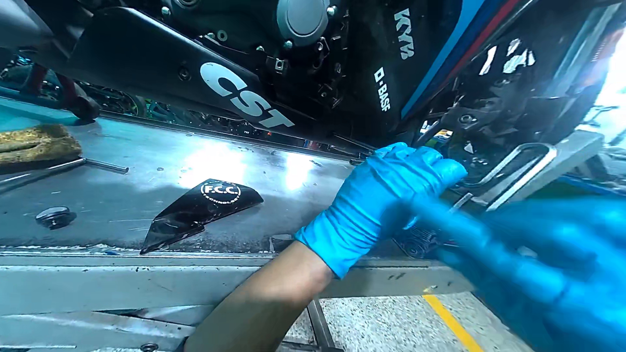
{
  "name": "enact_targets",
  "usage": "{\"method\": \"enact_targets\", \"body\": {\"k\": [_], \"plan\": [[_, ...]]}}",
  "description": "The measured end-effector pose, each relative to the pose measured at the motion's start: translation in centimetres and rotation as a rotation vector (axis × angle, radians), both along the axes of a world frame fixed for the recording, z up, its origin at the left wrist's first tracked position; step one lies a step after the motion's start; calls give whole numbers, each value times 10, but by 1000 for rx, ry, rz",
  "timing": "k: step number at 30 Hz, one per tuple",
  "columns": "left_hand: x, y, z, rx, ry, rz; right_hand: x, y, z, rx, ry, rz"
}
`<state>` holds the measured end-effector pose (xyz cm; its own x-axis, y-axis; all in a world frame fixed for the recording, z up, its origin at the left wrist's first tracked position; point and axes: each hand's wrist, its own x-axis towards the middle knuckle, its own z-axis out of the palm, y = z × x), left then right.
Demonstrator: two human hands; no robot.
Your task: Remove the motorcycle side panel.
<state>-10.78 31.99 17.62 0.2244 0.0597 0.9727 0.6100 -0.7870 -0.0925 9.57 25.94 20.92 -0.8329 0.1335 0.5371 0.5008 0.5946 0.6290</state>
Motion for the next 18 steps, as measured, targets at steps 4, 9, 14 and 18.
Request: {"method": "enact_targets", "body": {"k": [4,9,14,18], "plan": [[-7,-9,-7,-12,17,-17,12,14,21,65,92,-111],[-6,-10,-7,-39,-22,2,8,6,0,11,22,99],[-13,-10,-3,18,62,40,6,24,10,221,172,-59],[-14,2,-6,38,-8,-134,-7,10,20,332,187,-114]]}}
